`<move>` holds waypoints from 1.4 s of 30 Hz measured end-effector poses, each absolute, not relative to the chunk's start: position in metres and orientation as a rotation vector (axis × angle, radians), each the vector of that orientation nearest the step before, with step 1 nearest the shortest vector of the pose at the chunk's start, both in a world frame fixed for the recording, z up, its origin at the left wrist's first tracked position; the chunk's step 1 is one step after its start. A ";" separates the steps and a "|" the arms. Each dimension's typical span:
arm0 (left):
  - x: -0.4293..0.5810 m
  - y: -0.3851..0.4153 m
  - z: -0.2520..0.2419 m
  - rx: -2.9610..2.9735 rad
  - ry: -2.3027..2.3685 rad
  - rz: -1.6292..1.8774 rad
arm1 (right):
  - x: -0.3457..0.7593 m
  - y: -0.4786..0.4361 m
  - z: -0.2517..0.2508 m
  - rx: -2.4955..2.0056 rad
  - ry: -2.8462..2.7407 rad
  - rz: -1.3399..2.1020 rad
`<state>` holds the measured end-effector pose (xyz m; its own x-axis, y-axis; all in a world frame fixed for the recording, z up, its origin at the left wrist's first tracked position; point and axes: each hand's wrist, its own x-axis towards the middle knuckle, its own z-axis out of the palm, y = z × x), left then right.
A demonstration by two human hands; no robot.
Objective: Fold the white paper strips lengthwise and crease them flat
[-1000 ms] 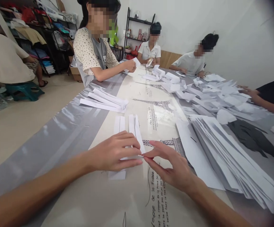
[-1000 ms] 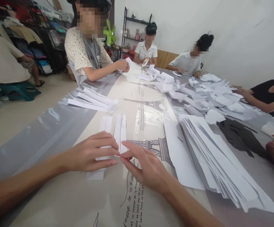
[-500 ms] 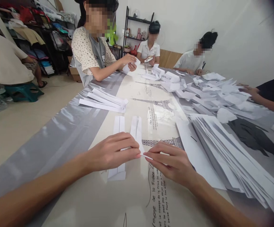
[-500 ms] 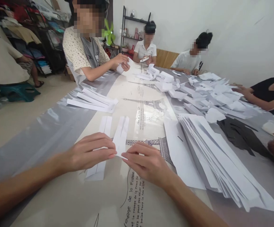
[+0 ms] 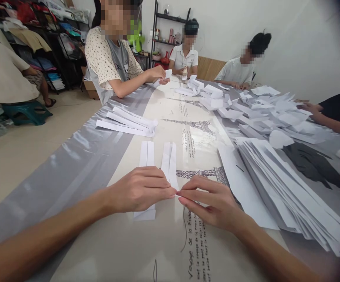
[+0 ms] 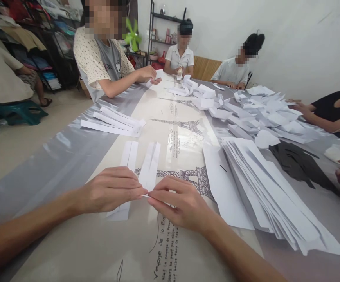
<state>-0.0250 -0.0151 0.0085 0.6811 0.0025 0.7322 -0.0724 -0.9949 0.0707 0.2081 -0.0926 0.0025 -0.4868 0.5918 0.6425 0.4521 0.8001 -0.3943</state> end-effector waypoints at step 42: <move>-0.027 -0.021 0.008 3.133 -0.159 1.058 | 0.217 -0.094 0.004 -0.750 -2.331 0.202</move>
<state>-0.0275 -0.0213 0.0078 0.7926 -0.1440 0.5925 -0.0367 -0.9812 -0.1894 0.2167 -0.0941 0.0035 -0.6092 0.5658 0.5556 0.4620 0.8227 -0.3312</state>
